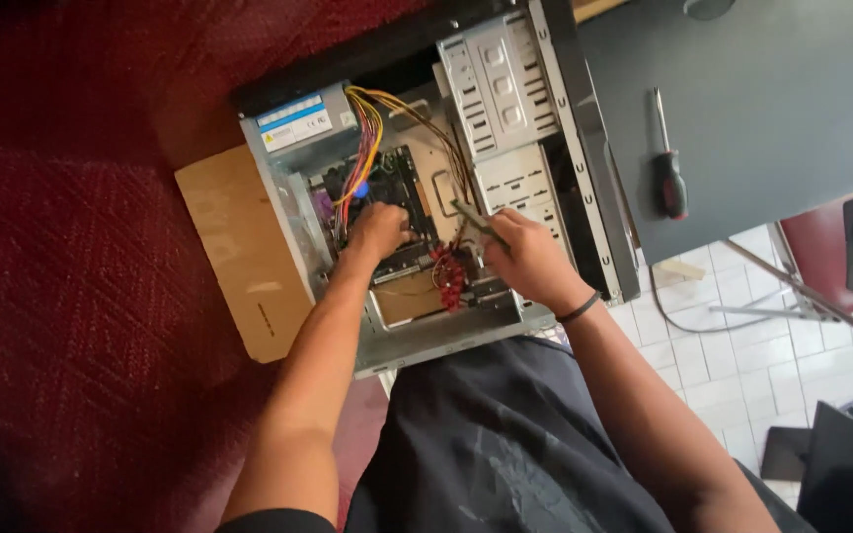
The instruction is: The person is installing RAM modules and connecting internal power cables inside a desktop computer case after handling screws.
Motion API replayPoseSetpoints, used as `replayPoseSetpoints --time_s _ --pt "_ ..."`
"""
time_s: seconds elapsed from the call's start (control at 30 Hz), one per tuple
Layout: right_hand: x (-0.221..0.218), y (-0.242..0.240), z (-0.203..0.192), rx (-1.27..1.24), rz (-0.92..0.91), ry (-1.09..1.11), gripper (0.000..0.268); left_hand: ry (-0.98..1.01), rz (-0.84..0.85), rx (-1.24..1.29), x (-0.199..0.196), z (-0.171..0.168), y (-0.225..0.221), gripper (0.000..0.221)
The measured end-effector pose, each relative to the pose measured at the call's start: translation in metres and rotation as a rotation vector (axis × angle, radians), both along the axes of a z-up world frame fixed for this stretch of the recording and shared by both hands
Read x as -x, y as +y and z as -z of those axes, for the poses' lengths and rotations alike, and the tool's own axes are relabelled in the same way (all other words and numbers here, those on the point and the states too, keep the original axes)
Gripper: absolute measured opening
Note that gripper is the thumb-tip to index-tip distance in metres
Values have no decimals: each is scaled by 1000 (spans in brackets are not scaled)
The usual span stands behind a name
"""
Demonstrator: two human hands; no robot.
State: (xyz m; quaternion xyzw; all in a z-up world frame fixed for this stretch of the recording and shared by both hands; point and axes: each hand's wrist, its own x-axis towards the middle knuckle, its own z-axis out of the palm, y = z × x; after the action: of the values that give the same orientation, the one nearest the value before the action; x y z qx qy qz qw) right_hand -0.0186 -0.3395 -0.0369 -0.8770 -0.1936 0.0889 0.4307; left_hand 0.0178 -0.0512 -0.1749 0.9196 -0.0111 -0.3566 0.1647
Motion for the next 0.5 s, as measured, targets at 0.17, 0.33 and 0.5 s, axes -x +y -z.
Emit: replayPoseSetpoints --time_s 0.17,0.33,0.5 --pt "0 -20 14 -42 76 -55 4 -9 32 4 2 3 -2 15" --pt "14 -31 -6 -66 138 -17 6 -23 -22 43 4 0 -3 20" --pt "39 -65 -16 -16 224 4 7 6 -18 -21 -6 -11 -3 23"
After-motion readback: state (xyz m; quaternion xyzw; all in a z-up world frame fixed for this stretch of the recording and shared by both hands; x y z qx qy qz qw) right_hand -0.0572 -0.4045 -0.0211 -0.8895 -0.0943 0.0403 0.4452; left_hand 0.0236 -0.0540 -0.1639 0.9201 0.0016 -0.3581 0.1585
